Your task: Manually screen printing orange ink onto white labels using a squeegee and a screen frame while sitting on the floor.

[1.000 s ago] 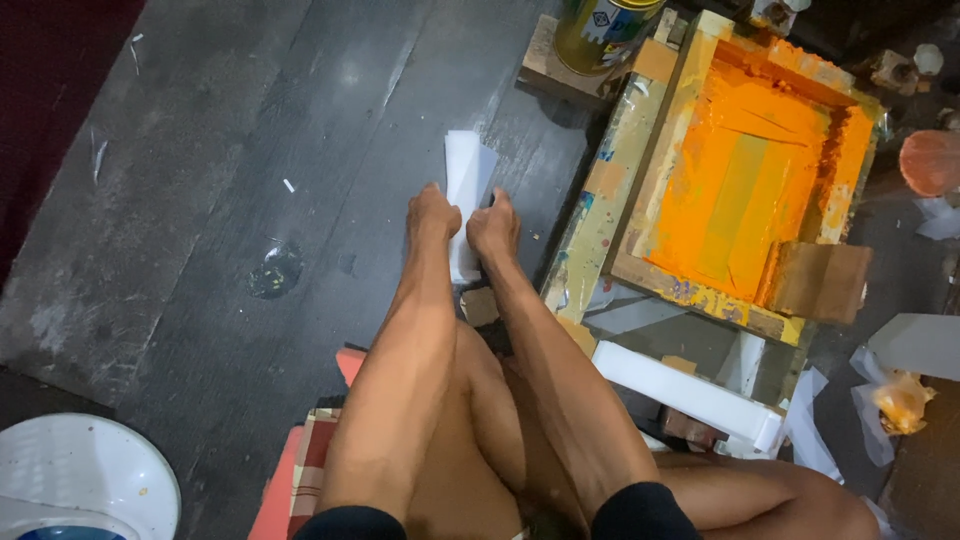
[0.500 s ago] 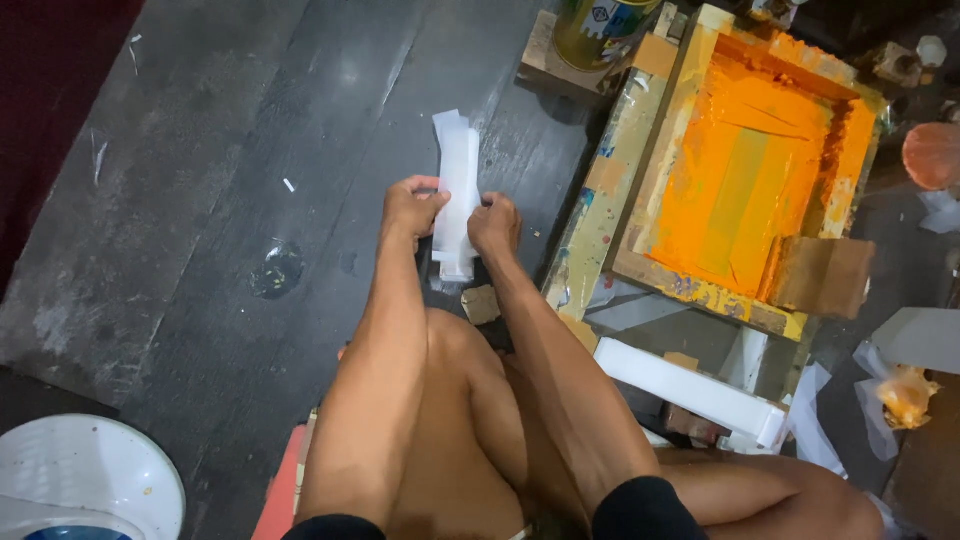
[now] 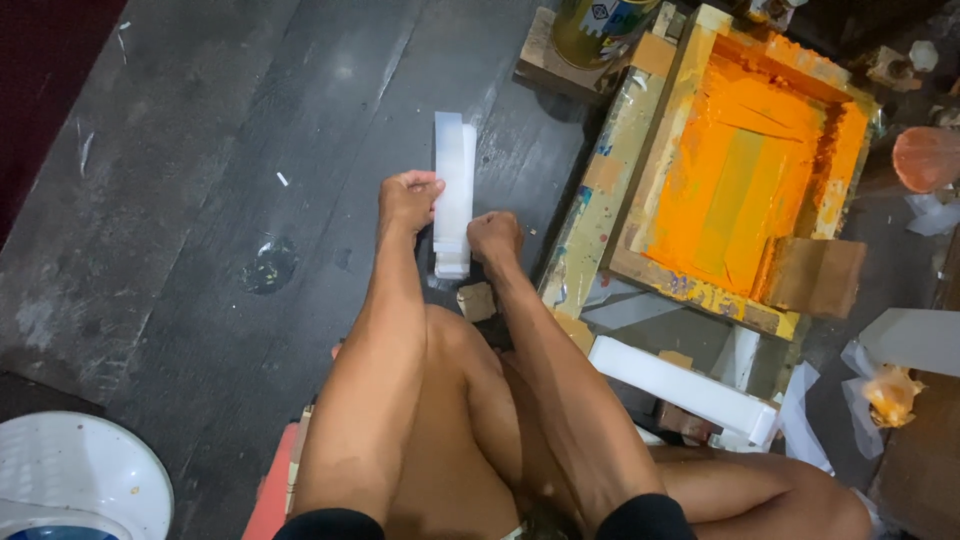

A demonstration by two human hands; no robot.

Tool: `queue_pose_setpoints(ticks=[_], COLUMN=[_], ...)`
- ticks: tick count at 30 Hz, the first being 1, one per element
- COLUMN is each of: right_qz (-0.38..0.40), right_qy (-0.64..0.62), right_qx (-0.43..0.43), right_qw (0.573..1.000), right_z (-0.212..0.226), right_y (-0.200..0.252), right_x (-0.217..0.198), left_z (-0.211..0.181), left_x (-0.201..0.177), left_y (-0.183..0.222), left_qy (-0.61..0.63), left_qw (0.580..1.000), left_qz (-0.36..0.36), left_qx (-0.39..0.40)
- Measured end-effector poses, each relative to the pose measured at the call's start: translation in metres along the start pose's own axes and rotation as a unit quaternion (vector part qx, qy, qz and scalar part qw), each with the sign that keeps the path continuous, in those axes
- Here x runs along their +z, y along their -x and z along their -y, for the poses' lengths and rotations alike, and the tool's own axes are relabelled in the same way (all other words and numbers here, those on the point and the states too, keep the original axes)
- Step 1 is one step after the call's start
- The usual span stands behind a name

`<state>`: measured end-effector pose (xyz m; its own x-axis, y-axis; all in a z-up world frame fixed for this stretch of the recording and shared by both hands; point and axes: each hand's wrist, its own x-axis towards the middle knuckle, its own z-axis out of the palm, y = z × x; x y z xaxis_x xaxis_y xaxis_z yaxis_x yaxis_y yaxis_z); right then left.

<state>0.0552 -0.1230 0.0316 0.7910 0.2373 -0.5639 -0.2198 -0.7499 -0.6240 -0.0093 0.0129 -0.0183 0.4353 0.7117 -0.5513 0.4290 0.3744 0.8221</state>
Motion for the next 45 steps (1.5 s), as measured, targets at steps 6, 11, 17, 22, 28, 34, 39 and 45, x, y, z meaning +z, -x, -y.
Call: queue_pose_setpoints(ticks=[6, 11, 17, 22, 28, 34, 39, 45], right_qz=[0.003, 0.003, -0.004, 0.000, -0.011, -0.011, -0.088, -0.069], right_qy=[0.029, -0.002, -0.013, -0.020, -0.019, -0.009, -0.036, -0.244], right_qx=[-0.007, -0.064, -0.085, -0.073, -0.085, -0.091, -0.163, -0.287], right_qw=[1.000, 0.998, 0.996, 0.997, 0.996, 0.996, 0.982, 0.924], right_z=[-0.008, -0.011, -0.003, -0.011, -0.011, -0.011, -0.014, -0.012], right_y=[-0.015, -0.028, -0.022, -0.023, -0.023, -0.028, -0.024, 0.094], right_x=[0.000, 0.010, 0.011, 0.013, 0.014, 0.019, 0.002, -0.099], left_z=[0.000, 0.003, 0.006, 0.014, 0.034, 0.016, 0.024, -0.044], left_x=[0.001, 0.007, 0.011, 0.013, 0.023, 0.012, 0.013, 0.023], left_y=[-0.001, -0.001, -0.004, -0.003, -0.027, -0.004, -0.033, 0.060], left_qy=[-0.040, -0.109, -0.156, -0.163, -0.206, -0.193, -0.192, -0.206], left_qw=[0.999, 0.993, 0.987, 0.986, 0.978, 0.980, 0.981, 0.941], left_qz=[0.011, 0.018, 0.003, -0.008, -0.013, 0.012, -0.026, 0.037], left_qx=[-0.014, -0.032, -0.048, -0.040, -0.032, -0.037, 0.003, 0.265])
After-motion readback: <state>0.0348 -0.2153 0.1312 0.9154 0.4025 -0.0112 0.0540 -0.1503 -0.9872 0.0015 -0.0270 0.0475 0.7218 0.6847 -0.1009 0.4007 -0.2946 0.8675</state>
